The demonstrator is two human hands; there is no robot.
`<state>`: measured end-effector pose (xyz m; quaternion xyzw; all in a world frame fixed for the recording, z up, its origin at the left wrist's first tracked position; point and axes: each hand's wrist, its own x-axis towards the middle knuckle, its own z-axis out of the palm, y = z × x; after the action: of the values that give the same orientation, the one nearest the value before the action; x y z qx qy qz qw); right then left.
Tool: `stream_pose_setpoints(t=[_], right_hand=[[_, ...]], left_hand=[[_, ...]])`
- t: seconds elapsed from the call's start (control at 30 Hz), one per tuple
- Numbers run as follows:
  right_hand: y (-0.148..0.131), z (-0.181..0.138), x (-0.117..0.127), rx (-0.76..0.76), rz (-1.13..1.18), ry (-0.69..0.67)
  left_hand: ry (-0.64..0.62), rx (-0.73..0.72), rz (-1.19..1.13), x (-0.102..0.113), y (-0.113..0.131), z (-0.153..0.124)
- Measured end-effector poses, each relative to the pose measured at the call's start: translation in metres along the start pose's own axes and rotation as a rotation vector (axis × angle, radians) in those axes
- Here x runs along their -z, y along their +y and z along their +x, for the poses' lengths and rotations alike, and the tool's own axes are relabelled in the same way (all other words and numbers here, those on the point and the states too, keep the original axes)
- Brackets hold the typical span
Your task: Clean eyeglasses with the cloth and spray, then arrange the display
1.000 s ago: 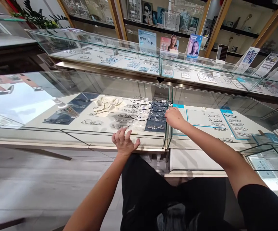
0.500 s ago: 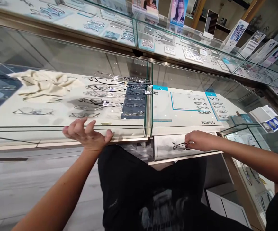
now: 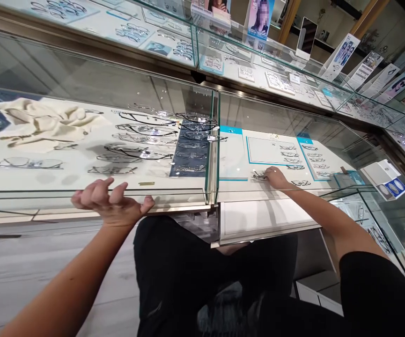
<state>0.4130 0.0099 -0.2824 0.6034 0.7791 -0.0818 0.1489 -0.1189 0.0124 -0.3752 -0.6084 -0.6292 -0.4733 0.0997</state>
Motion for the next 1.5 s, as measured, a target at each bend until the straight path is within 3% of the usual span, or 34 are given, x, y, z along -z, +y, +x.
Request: stream_pose_setpoints(t=[0.33, 0.67, 0.73, 0.9, 0.97, 1.5], right_hand=[[0.014, 0.044, -0.016, -0.032, -0.007, 0.079], [0.015, 0.043, -0.024, -0.043, -0.049, 0.118], [0.012, 0.038, -0.026, -0.037, -0.069, 0.129], [0.002, 0.017, -0.042, 0.000, -0.118, 0.114], [-0.001, 0.009, -0.048, 0.003, -0.133, 0.100], [-0.001, -0.004, -0.045, -0.017, -0.170, 0.041]], left_hand=[[-0.023, 0.118, 0.001, 0.002, -0.004, 0.002], [0.008, 0.011, 0.027, -0.006, -0.039, -0.012], [0.037, -0.069, 0.022, -0.008, -0.045, -0.015], [0.234, -0.482, -0.053, -0.012, -0.051, -0.018], [0.261, -0.554, -0.067, -0.012, -0.050, -0.017], [0.252, -0.476, -0.133, -0.012, -0.049, -0.018]])
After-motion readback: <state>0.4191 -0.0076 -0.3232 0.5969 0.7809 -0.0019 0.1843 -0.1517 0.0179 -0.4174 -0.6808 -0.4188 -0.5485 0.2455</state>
